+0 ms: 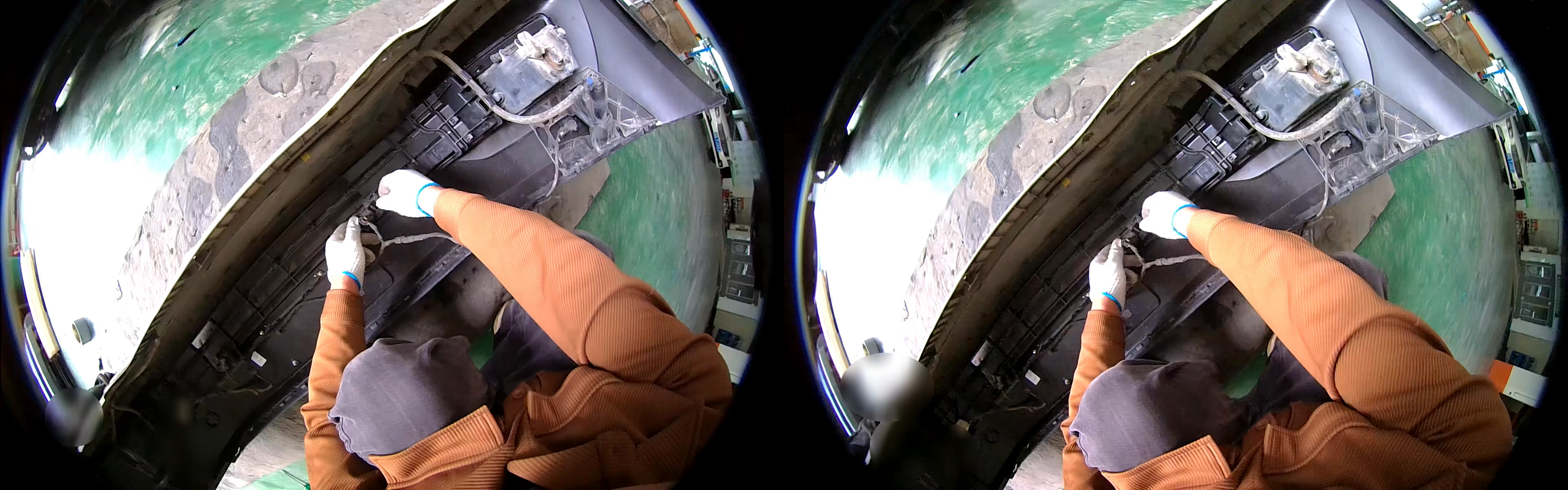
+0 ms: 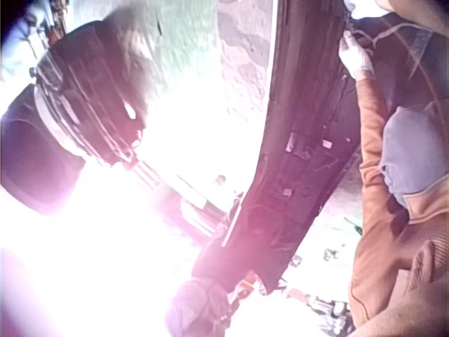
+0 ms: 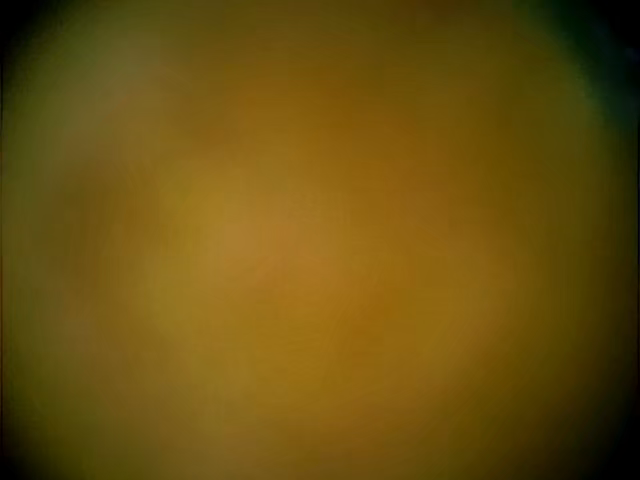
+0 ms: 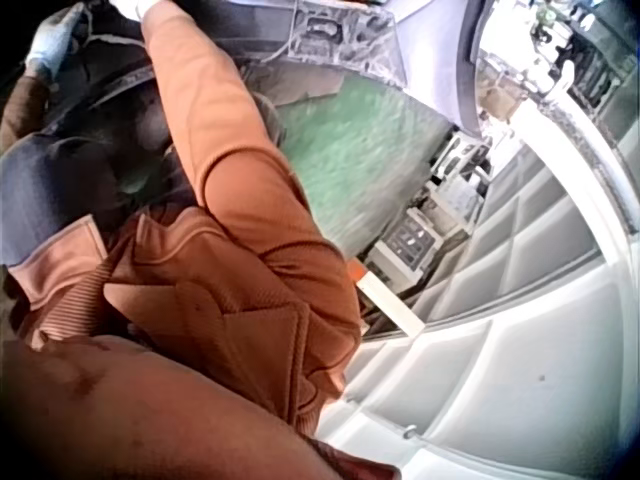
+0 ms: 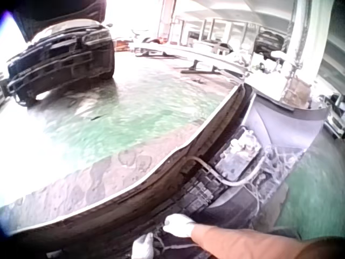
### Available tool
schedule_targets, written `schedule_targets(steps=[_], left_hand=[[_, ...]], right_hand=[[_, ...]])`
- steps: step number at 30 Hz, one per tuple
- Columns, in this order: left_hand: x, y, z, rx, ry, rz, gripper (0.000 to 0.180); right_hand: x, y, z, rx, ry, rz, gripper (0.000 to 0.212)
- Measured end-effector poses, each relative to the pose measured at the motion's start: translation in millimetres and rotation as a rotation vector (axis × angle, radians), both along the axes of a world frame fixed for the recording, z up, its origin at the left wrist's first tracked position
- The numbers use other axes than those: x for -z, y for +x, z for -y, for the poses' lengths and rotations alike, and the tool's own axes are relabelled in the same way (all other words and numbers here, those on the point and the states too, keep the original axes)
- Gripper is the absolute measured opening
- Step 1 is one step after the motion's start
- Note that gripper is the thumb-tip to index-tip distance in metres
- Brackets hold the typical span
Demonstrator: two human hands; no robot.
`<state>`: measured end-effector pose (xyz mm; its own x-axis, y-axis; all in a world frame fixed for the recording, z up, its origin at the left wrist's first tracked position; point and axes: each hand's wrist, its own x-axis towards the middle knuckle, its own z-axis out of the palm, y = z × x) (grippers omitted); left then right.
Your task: The person works on the rear bumper of a car, removing a small black component and its attached wiring from the bumper's interior. They then reposition the bumper and continue to manipulate the wiring harness and internal components.
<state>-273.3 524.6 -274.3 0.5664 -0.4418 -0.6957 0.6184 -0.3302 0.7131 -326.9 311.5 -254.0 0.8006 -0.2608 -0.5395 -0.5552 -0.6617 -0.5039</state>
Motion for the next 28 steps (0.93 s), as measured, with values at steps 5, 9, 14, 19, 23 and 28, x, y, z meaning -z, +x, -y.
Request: schedule_targets(steps=[5,9,14,19,23,28], left_hand=[[0,2,-2,0.033,-0.008,0.011,0.041],[-2,5,-4,0.077,0.011,0.035,0.040],[-3,11,-2,0.056,0.010,-0.037,0.042],[6,8,-1,0.018,-0.031,-0.031,0.040],[9,5,0,0.001,-0.032,-0.015,0.039],[10,7,0,0.007,-0.037,-0.041,0.042]], right_hand=[[3,0,-3,0.062,0.019,0.063,0.042],[1,6,-3,-0.024,-0.020,-0.022,0.047],[-4,18,4,-0.144,-0.051,-0.108,0.048],[-6,10,7,-0.182,-0.050,-0.087,0.047],[-5,8,5,-0.122,-0.059,-0.082,0.046],[-5,7,6,-0.067,-0.015,-0.055,0.045]])
